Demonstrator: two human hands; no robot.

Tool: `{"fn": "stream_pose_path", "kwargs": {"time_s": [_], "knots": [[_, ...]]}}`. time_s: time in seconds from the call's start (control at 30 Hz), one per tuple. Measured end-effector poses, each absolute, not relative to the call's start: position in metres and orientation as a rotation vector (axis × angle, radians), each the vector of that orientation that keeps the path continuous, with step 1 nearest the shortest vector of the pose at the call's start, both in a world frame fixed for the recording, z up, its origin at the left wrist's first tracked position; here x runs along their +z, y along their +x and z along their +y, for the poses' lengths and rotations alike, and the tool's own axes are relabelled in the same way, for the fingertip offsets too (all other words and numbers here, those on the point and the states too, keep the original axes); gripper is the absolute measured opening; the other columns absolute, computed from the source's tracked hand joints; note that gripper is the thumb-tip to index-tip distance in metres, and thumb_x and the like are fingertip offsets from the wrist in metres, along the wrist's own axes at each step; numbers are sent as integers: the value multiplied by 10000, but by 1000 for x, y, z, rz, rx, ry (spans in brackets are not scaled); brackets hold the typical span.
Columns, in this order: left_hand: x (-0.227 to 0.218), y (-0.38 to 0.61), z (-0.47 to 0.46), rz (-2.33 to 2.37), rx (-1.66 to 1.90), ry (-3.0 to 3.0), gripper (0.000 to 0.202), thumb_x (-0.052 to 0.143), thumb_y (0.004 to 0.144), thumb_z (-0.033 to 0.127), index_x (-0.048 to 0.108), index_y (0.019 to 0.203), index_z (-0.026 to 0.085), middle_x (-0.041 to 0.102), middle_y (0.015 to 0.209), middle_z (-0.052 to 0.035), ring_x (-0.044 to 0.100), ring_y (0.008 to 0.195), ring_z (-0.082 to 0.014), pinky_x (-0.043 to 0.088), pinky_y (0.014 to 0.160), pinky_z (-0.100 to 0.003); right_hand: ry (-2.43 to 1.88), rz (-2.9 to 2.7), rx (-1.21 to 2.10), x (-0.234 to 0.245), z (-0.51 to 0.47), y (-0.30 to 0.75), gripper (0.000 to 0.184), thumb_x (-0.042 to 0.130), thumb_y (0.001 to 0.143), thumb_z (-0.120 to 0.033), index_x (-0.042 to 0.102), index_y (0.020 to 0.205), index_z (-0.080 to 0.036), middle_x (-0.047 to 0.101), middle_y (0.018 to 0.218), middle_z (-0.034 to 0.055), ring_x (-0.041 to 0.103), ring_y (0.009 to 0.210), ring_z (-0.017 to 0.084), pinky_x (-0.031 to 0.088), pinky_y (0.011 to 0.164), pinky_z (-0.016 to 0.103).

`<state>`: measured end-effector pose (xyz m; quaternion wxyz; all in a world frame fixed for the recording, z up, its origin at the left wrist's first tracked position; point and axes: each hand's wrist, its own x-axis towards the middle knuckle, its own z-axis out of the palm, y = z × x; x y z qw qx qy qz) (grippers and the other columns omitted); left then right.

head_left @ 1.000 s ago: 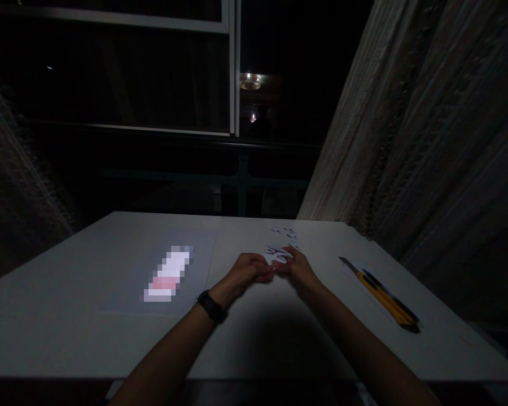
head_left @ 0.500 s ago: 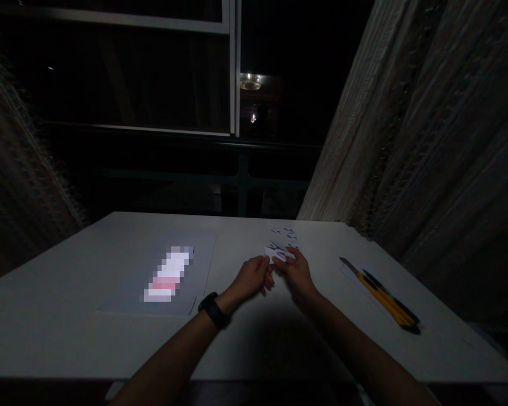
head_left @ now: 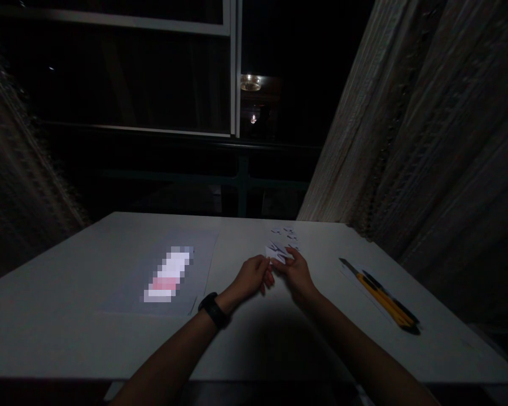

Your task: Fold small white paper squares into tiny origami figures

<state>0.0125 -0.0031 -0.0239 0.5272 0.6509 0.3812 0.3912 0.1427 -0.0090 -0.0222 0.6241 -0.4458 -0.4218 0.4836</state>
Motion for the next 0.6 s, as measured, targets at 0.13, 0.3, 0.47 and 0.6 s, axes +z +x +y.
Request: {"fn": "stream_pose_path", "kwargs": {"time_s": [0.13, 0.3, 0.47, 0.6], "knots": [[-21, 10, -9, 986, 930, 1736, 371, 280, 862, 457, 472, 740, 164, 566, 548, 1, 454, 355, -86, 349, 361, -206, -1009, -935, 1129, -21, -10, 143, 621, 794, 439, -301, 454, 947, -190, 618, 619, -30, 559, 534, 135, 408, 534, 249], [-17, 9, -13, 1060, 1050, 2077, 285, 304, 880, 349, 462, 706, 188, 522, 551, 10, 475, 483, -112, 343, 512, -239, -999, -928, 1147, -21, -11, 144, 629, 796, 433, -269, 462, 960, -192, 627, 660, -23, 574, 571, 146, 433, 567, 268], [-13, 7, -14, 1002, 1021, 2123, 317, 263, 896, 324, 458, 681, 194, 521, 561, 7, 482, 516, -120, 337, 556, -245, -978, -933, 1123, -18, -10, 146, 552, 783, 456, -250, 502, 928, -191, 638, 752, -5, 594, 674, 157, 459, 653, 286], [-11, 6, -15, 967, 1030, 2116, 342, 265, 896, 337, 459, 654, 192, 516, 549, 12, 480, 520, -118, 340, 571, -242, -980, -920, 1135, -15, -10, 146, 513, 774, 469, -242, 520, 913, -199, 628, 767, -6, 595, 682, 157, 463, 635, 279]]}}
